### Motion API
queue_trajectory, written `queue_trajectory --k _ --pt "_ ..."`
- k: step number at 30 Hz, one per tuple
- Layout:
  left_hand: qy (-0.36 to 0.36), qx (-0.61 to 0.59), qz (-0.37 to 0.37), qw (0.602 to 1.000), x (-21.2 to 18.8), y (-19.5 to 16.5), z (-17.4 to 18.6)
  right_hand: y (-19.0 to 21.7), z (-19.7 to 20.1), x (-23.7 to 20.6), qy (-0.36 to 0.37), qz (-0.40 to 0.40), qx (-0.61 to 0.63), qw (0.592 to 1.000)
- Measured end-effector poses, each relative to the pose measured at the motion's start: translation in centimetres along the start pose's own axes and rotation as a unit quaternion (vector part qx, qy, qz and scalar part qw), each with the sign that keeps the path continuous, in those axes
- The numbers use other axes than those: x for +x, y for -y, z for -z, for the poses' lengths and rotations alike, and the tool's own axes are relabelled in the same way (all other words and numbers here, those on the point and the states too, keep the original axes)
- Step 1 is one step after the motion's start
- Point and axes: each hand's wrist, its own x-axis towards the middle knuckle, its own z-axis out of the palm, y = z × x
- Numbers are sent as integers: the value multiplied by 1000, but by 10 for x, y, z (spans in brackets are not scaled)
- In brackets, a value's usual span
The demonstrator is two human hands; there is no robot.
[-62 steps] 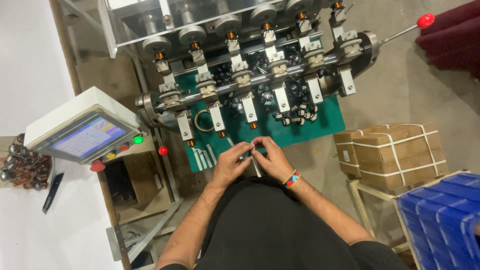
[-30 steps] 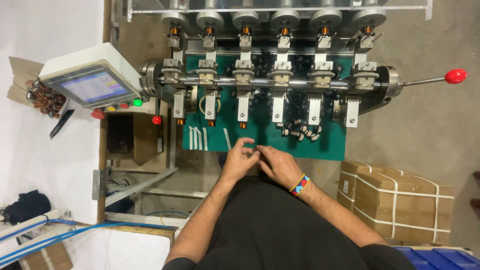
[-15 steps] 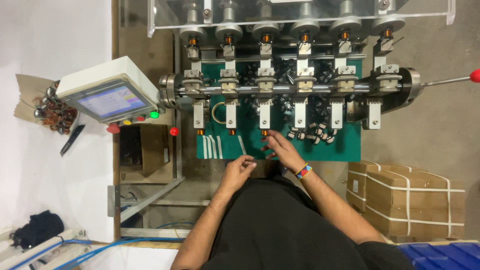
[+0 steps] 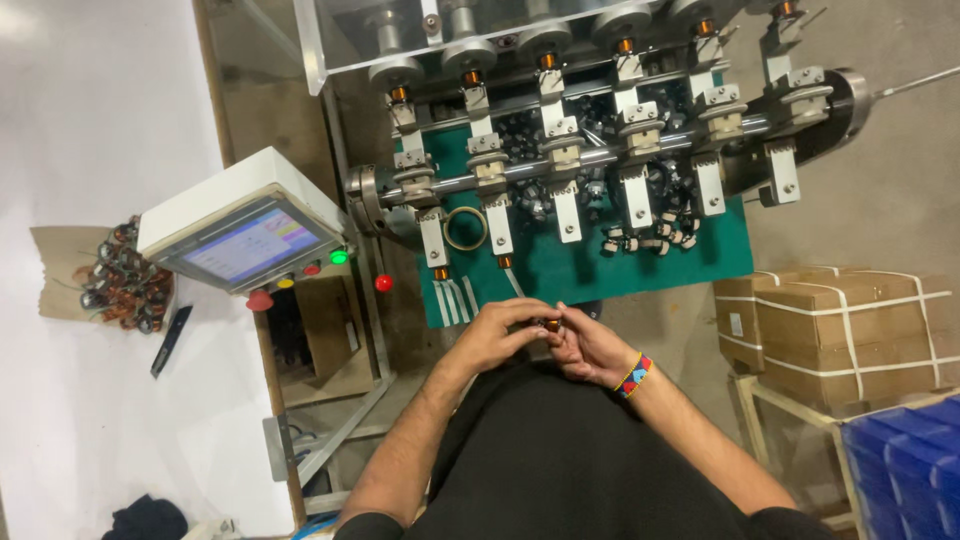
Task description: The person sits at an industrial coil-winding machine, fitting small copper-wound components onto the machine's stations and adjusting them by hand. They handle components one at a time, reposition items on the green work plate, and use scissors to trim material on the machine near the end.
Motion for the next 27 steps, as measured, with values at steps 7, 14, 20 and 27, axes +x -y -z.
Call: queue_trajectory --k 7,14,20,27 --pt "-63 -41 14 997 0 -15 -14 31 -71 -15 -225 443 -627 599" --pt "-223 -148 13 963 19 -18 -7 30 -29 -16 -159 273 -510 800" --pt "-28 -89 171 981 30 1 -26 71 3 -33 -204 264 -713 617" --pt "-173 -246 129 945 53 24 -65 88 5 -62 -143 120 -676 712"
